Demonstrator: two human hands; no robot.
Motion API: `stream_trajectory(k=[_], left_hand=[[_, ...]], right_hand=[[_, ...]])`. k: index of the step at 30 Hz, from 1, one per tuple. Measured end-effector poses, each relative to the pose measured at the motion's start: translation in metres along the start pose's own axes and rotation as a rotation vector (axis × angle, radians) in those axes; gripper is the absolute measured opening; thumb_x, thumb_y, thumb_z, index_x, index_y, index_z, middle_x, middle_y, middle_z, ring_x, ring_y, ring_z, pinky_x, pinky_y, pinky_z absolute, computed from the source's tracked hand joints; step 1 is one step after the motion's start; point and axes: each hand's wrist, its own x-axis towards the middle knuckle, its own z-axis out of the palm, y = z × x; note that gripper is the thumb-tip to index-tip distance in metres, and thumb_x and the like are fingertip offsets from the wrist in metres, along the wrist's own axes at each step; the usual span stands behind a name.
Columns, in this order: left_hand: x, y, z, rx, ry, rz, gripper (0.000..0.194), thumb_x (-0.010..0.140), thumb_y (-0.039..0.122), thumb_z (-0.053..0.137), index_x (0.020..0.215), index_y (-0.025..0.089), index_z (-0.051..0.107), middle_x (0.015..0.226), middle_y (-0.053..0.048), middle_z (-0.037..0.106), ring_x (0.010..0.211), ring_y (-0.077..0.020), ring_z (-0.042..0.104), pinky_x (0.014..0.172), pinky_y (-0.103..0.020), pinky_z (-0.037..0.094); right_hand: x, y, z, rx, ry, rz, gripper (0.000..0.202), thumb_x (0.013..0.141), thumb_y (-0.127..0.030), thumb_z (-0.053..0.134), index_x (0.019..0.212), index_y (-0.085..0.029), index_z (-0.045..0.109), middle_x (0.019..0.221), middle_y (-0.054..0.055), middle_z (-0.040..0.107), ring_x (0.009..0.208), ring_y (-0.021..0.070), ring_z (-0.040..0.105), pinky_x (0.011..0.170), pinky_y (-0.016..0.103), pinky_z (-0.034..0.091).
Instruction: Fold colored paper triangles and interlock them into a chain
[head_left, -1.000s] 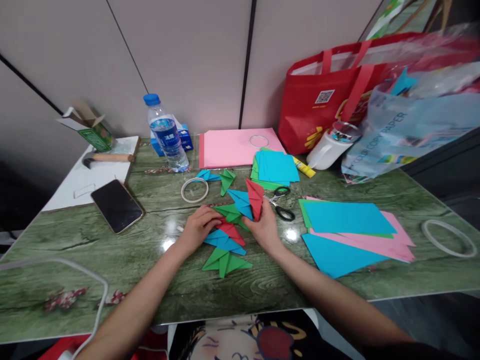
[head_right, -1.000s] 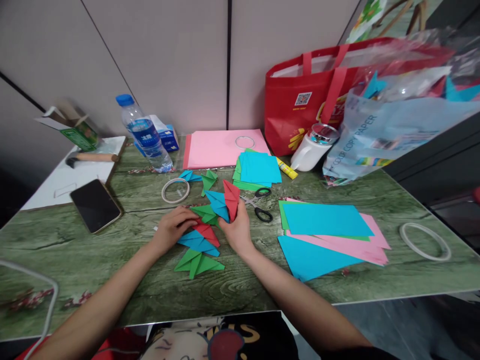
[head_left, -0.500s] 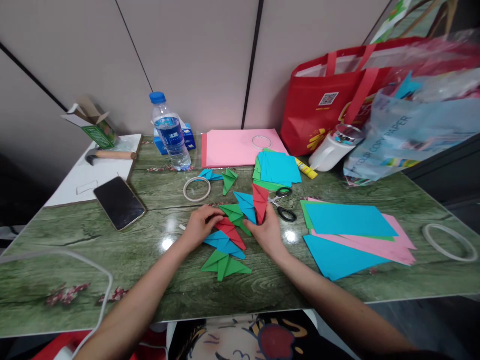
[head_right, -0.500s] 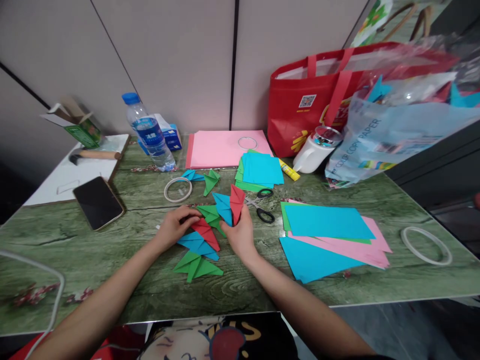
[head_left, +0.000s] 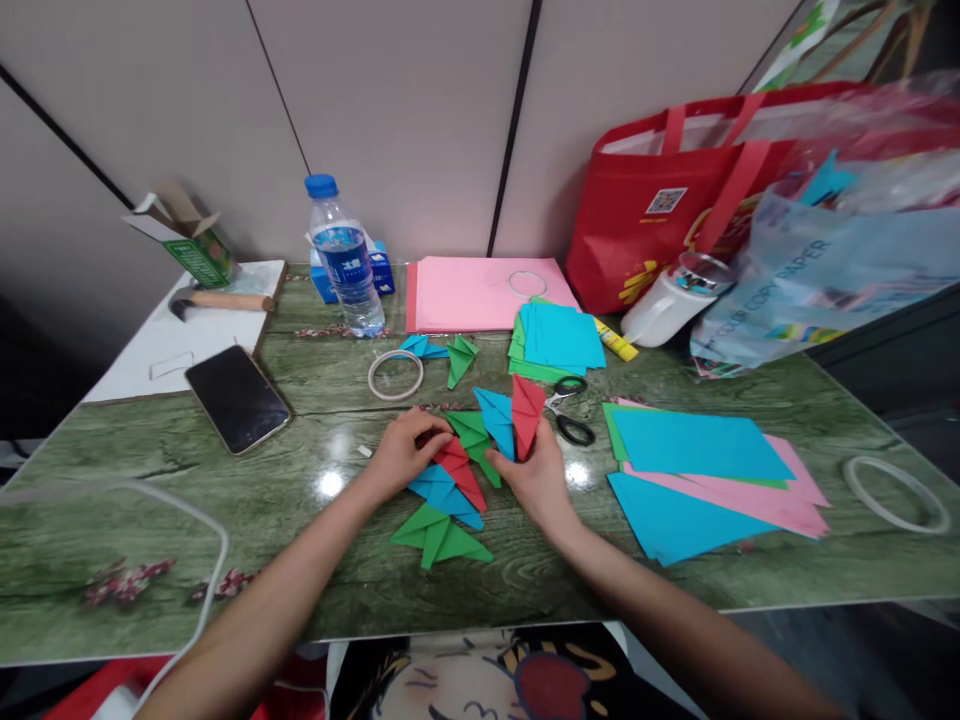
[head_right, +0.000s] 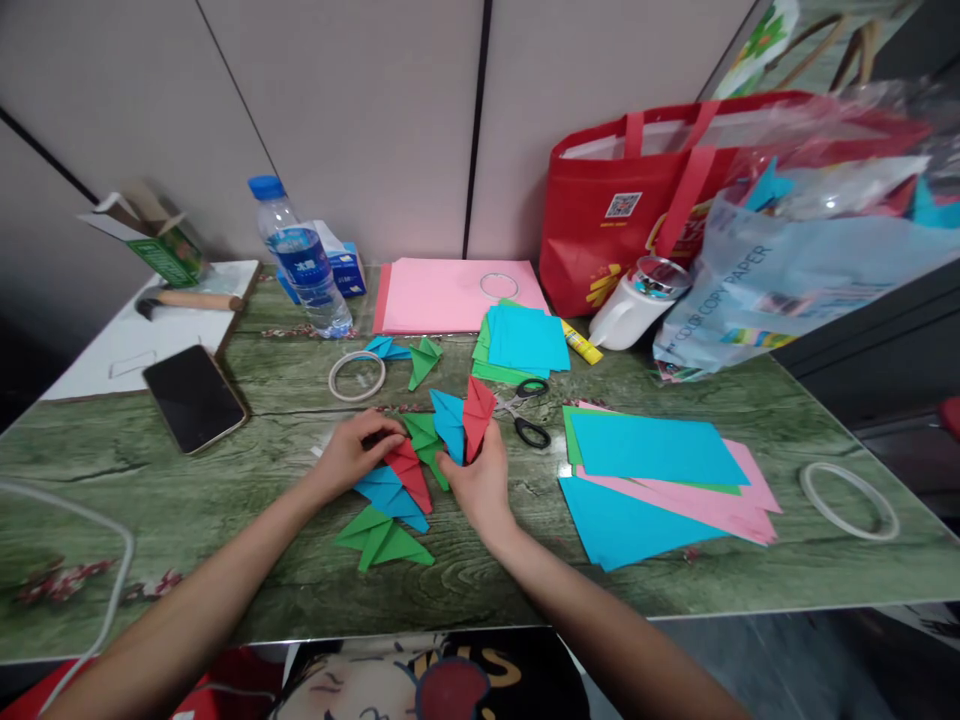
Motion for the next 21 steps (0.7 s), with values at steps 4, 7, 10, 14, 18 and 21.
stream_trajectory(k=[4,7,10,14,18,21], left_hand=[[0.0,-0.001,0.001,0.029,-0.025,0.015,0.011,0.084,0.025,0.057,0.078,0.019,0.065,0.074,-0.001,0.066,0.071,-0.0149,0.054,0.072,-0.029,0.041],[-0.001,-0.001,0.001,0.033,-0.032,0.034,0.012,0.084,0.026,0.057,0.078,0.019,0.064,0.073,-0.001,0.065,0.071,-0.0153,0.053,0.072,-0.03,0.039],[-0.002,-0.003,0.001,0.039,-0.038,0.04,0.009,0.084,0.025,0.057,0.081,0.019,0.063,0.074,0.0,0.066,0.071,-0.0154,0.053,0.073,-0.031,0.037],[-0.002,-0.004,0.001,0.066,-0.065,0.021,0.009,0.085,0.025,0.056,0.089,0.02,0.062,0.079,-0.001,0.066,0.075,-0.017,0.053,0.075,-0.032,0.036],[-0.002,0.0,-0.002,0.023,-0.098,0.009,0.013,0.085,0.024,0.057,0.097,0.021,0.059,0.083,0.0,0.068,0.084,-0.0187,0.056,0.081,-0.034,0.034],[-0.001,0.002,-0.004,-0.035,-0.132,0.003,0.02,0.083,0.022,0.061,0.101,0.02,0.055,0.082,0.001,0.07,0.09,-0.0196,0.057,0.087,-0.036,0.031]], right_hand=[[-0.009,-0.001,0.0,-0.003,0.027,0.019,0.037,0.06,-0.029,0.068,0.091,-0.018,0.051,0.081,0.002,0.06,0.076,0.0207,0.054,0.071,0.034,0.047],[-0.013,-0.001,0.0,-0.015,0.042,0.017,0.039,0.061,-0.029,0.069,0.094,-0.018,0.05,0.084,0.003,0.06,0.079,0.0216,0.055,0.073,0.035,0.048],[-0.017,0.0,0.001,-0.018,0.062,0.005,0.047,0.062,-0.03,0.07,0.103,-0.017,0.05,0.093,0.006,0.061,0.087,0.0233,0.056,0.078,0.037,0.048],[-0.023,0.0,0.002,-0.004,0.068,0.015,0.056,0.064,-0.031,0.07,0.113,-0.016,0.048,0.104,0.01,0.06,0.096,0.0253,0.055,0.086,0.039,0.046],[-0.029,-0.002,0.003,0.003,0.085,0.073,0.061,0.063,-0.037,0.07,0.114,-0.014,0.047,0.107,0.012,0.058,0.097,0.027,0.054,0.087,0.041,0.045],[-0.035,-0.002,0.003,0.017,0.096,0.084,0.059,0.066,-0.038,0.068,0.115,-0.015,0.046,0.107,0.012,0.058,0.096,0.026,0.055,0.086,0.041,0.046]])
